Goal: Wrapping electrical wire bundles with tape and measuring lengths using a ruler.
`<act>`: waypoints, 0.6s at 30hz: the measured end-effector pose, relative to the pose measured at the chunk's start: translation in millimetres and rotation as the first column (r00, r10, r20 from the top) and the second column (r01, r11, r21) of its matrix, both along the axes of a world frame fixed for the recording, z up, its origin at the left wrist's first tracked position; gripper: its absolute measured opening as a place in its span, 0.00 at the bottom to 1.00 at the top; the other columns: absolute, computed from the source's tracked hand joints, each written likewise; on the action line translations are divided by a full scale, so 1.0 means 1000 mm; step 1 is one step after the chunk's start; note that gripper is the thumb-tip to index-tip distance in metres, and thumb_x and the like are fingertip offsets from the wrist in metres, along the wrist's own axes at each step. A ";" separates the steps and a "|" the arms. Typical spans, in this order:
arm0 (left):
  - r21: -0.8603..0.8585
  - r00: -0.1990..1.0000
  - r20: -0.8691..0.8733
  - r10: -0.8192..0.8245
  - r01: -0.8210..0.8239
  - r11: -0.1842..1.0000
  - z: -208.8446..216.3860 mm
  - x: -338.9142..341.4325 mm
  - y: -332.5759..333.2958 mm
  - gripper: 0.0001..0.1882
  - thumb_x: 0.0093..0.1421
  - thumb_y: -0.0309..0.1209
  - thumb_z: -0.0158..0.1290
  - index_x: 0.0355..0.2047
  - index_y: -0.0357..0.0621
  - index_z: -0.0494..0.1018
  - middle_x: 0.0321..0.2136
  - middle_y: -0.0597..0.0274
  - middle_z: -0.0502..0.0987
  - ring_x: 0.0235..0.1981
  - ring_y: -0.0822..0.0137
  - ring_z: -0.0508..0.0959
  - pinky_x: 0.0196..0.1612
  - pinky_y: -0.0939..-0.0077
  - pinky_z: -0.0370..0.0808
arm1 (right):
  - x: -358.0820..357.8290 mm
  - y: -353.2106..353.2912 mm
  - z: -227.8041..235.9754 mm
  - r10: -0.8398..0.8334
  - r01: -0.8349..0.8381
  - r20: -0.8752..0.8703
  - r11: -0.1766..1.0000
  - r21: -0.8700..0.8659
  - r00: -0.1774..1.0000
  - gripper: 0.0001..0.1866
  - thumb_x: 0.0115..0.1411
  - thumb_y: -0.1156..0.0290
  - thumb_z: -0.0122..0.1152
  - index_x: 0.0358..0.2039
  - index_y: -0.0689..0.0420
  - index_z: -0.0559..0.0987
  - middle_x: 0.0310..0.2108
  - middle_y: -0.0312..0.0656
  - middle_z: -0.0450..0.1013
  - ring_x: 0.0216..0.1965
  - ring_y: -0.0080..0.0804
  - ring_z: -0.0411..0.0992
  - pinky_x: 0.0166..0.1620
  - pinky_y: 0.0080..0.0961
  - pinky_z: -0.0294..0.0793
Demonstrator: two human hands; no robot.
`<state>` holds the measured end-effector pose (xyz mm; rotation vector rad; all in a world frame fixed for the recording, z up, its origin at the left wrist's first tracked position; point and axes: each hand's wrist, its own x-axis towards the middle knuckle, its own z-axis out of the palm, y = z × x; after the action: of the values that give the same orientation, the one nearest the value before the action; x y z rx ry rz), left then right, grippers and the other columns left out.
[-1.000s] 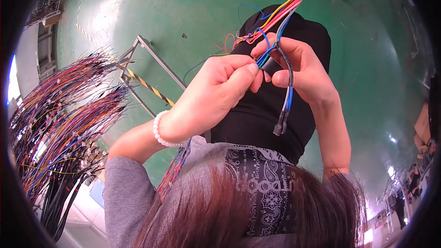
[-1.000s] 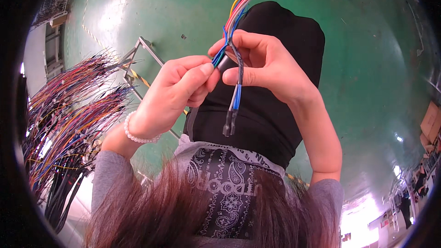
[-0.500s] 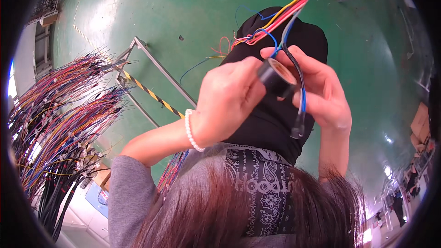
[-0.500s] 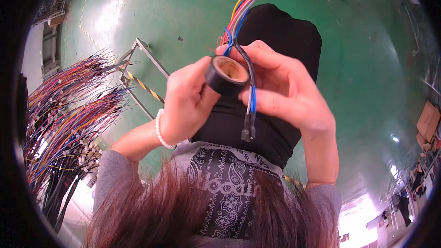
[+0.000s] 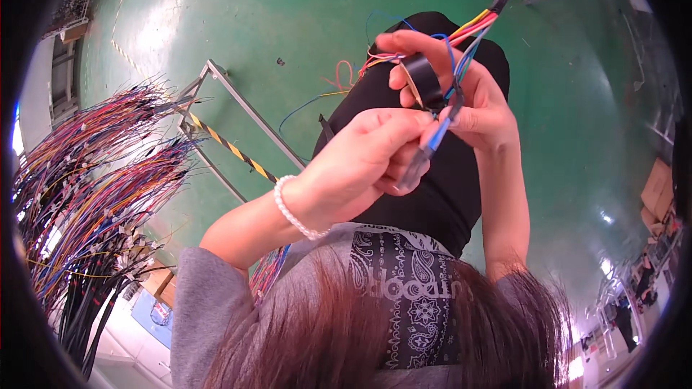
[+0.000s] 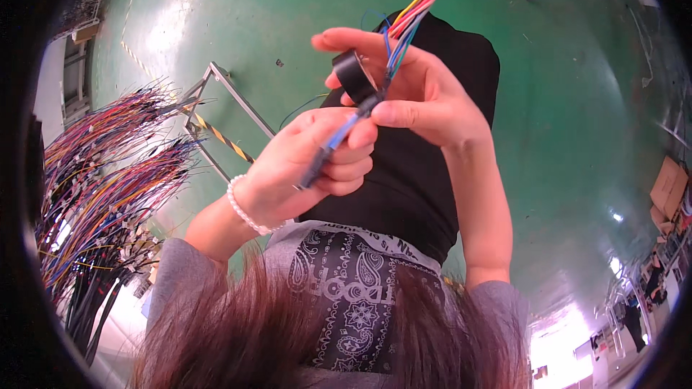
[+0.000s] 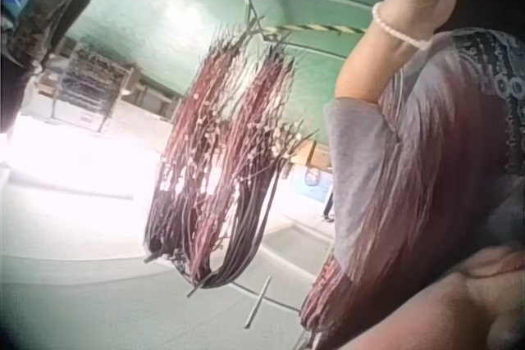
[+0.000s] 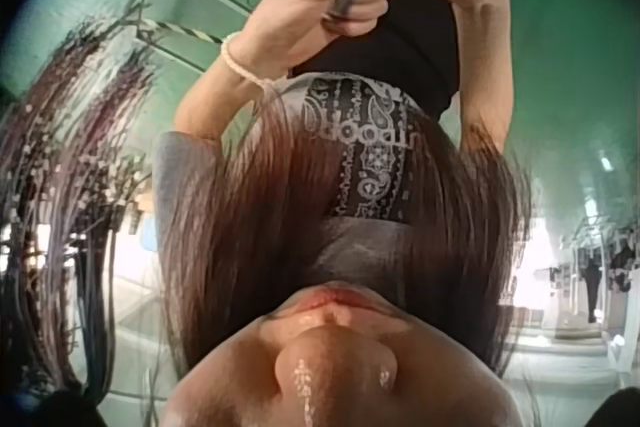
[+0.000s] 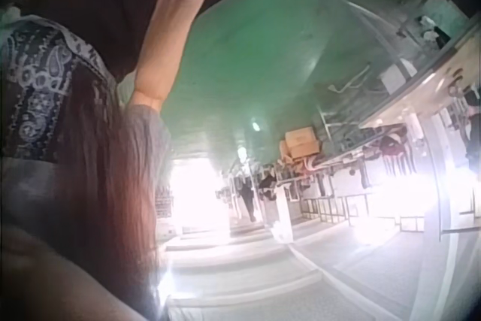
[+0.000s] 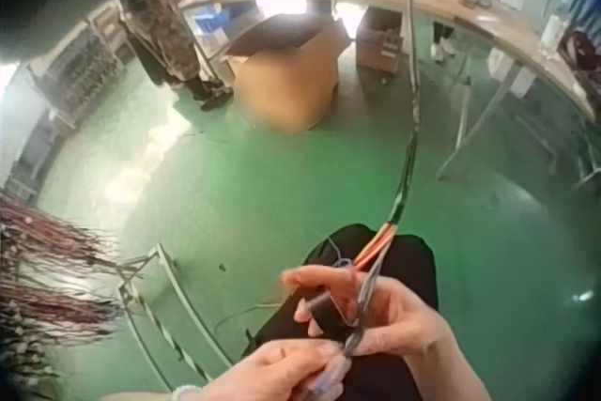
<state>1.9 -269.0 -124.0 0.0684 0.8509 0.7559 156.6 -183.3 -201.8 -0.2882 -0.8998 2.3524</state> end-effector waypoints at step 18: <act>0.504 0.184 -0.805 0.564 0.714 0.487 -0.031 0.002 -0.008 0.08 0.51 0.22 0.56 0.27 0.38 0.66 0.19 0.51 0.71 0.23 0.51 0.74 0.26 0.61 0.70 | 0.013 -0.044 0.083 -0.229 0.255 0.509 0.967 0.018 0.830 0.16 0.59 0.75 0.60 0.46 0.68 0.75 0.35 0.40 0.75 0.28 0.18 0.71 0.30 0.14 0.72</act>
<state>4.1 -276.7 -155.4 1.9014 1.6075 0.9195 169.7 -226.9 -118.7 -1.0238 -0.9694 2.0884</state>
